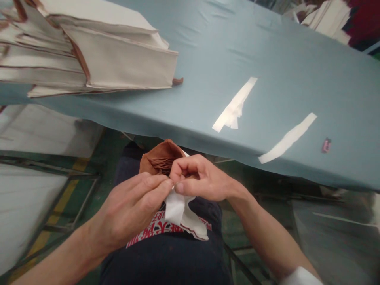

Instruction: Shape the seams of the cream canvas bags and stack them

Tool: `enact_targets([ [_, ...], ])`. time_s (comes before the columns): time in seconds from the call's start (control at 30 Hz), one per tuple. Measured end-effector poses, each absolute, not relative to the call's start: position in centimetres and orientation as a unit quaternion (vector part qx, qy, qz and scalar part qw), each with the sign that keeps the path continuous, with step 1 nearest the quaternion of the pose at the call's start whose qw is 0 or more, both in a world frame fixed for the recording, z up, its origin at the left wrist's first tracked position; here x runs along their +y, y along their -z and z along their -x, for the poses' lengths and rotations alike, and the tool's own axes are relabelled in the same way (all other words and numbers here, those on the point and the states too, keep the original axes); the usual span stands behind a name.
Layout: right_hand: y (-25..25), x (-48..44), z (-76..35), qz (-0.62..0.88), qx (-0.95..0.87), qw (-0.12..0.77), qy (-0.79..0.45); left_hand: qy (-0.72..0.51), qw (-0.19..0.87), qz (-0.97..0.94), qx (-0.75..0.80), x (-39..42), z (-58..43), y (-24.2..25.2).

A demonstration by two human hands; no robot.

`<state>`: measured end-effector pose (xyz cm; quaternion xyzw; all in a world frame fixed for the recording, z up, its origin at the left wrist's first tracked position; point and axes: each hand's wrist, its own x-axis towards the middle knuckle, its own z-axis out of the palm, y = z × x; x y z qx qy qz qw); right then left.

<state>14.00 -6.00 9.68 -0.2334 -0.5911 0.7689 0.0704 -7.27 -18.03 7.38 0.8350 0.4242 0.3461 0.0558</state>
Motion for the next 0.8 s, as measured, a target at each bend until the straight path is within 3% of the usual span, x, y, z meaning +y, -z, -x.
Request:
enact_targets([
  [0.27, -11.8, -5.5, -14.2, 0.227, -0.739, 0.059, -0.631, -0.370, 0.076, -0.810, 0.449, -17.9, 7.4, -7.5],
  [0.6, -10.5, -7.0, -13.5, 0.167, -0.541, 0.043, -0.823, -0.350, 0.026, -0.860, 0.370, -17.4, 9.2, -8.7],
  [0.7, -10.7, -7.1, -13.8, 0.162, -0.606, 0.061, -0.776, -0.324, 0.040, -0.865, 0.381, -17.6, 8.4, -9.0],
  [0.8, -11.6, -7.3, -14.5, 0.133, -0.770, 0.116, -0.613, -0.352, 0.069, -0.817, 0.452, -18.2, 7.5, -9.6],
])
